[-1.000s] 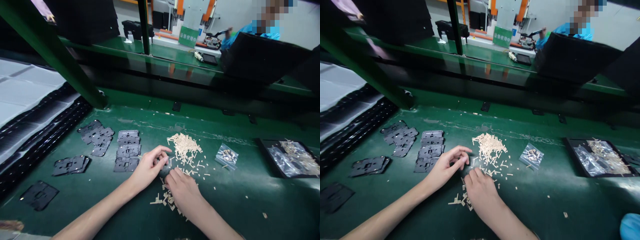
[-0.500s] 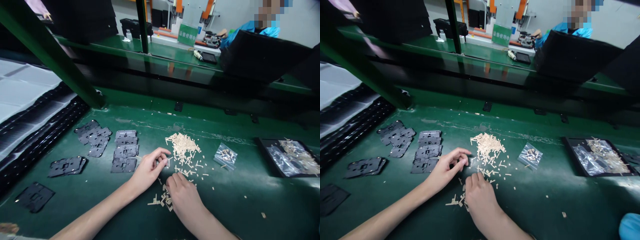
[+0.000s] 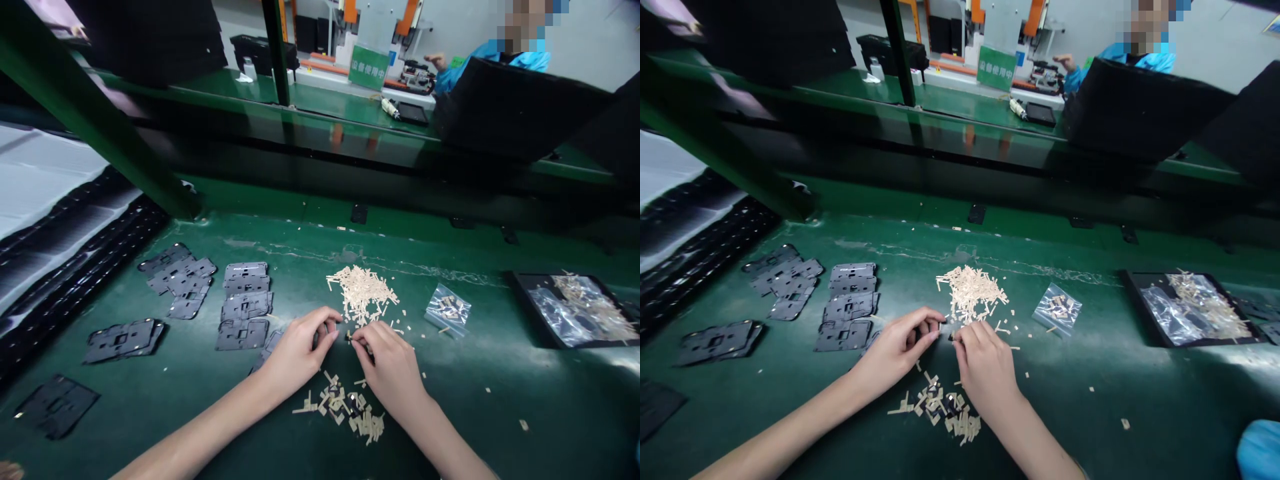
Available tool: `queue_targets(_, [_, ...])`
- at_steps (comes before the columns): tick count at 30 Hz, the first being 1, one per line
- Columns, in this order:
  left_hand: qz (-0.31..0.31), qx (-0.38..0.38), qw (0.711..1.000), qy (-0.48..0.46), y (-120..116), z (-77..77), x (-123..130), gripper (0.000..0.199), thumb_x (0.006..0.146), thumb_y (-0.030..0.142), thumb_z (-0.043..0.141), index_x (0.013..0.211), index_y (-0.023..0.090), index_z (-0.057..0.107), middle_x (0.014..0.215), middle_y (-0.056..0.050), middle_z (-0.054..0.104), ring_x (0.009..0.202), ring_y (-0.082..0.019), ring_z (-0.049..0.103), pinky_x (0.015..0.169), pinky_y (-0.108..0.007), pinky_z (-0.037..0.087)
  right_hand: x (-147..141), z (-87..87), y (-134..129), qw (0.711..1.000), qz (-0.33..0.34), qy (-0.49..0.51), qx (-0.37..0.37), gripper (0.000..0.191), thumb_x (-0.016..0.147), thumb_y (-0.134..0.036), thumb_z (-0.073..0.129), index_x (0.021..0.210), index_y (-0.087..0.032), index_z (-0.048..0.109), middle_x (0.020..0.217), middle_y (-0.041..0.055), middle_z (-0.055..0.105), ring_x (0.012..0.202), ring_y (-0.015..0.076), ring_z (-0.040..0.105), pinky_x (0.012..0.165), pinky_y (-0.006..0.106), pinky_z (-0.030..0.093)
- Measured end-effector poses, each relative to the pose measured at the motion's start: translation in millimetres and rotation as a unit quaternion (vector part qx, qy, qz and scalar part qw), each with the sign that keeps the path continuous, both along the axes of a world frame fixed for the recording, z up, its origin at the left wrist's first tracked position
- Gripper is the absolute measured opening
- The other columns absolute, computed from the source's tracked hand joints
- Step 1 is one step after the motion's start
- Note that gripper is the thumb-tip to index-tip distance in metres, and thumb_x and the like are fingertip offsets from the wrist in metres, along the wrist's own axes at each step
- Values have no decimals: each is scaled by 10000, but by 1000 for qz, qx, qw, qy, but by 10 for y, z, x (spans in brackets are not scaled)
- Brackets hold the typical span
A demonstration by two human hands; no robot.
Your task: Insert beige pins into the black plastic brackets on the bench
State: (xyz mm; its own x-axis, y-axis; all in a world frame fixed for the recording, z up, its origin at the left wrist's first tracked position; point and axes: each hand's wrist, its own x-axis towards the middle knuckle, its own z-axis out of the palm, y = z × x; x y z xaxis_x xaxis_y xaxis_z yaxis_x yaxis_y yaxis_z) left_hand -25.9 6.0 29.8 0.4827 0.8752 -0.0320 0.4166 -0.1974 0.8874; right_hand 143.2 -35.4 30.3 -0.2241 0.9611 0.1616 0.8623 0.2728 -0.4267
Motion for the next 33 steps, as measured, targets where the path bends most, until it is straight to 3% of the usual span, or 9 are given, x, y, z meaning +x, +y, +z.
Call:
queue_targets(10, [-18,32,999,0,-7,-54,-8,222,819,94,401,973,174,541,792,-24,571,610,-123,506,572,-249,394,-21,-21,1,996,25,-73,43,125,862,-212,442,846,-165,557,781,51,564,769,180,529,623,264,408])
queue_targets(16, [-26,52,998,11,-5,-53,-12,237,823,96,393,942,175,581,808,-39,571,636,-137,501,588,-262,393,-38,-52,-6,986,61,-130,85,207,866,-126,402,749,-160,569,685,41,538,692,169,509,543,243,367])
queue_targets(19, [-27,53,998,0,-9,-54,-10,262,826,98,380,966,179,586,816,-44,570,630,-138,495,586,-266,391,-26,-48,14,994,38,-69,79,211,852,-127,412,716,-162,570,672,35,542,685,156,512,571,242,379])
queue_targets(23, [-37,41,998,-7,-20,-57,-4,243,808,112,427,987,182,576,797,-36,557,633,-139,490,584,-264,388,-4,12,43,997,-9,73,6,153,816,-150,471,712,-179,579,615,-9,511,571,114,484,537,217,381])
queue_targets(26, [-41,40,998,-7,-23,-58,-5,234,789,107,456,976,182,574,795,-30,551,642,-139,489,593,-263,388,7,39,53,994,-19,108,-23,141,809,-146,483,717,-186,583,607,-17,505,539,108,473,507,209,377])
queue_targets(31, [-30,41,999,-15,-14,-56,-10,254,784,77,414,950,181,575,811,-38,562,654,-142,494,608,-272,400,13,2,49,999,34,-14,29,123,836,-164,472,874,-177,589,771,37,580,750,160,542,625,244,420])
queue_targets(33, [-27,42,999,-17,-12,-54,-8,243,782,76,410,924,177,580,799,-39,563,648,-142,493,609,-275,402,11,-22,47,993,65,-84,56,154,861,-153,434,846,-167,586,767,49,578,767,169,537,612,243,413])
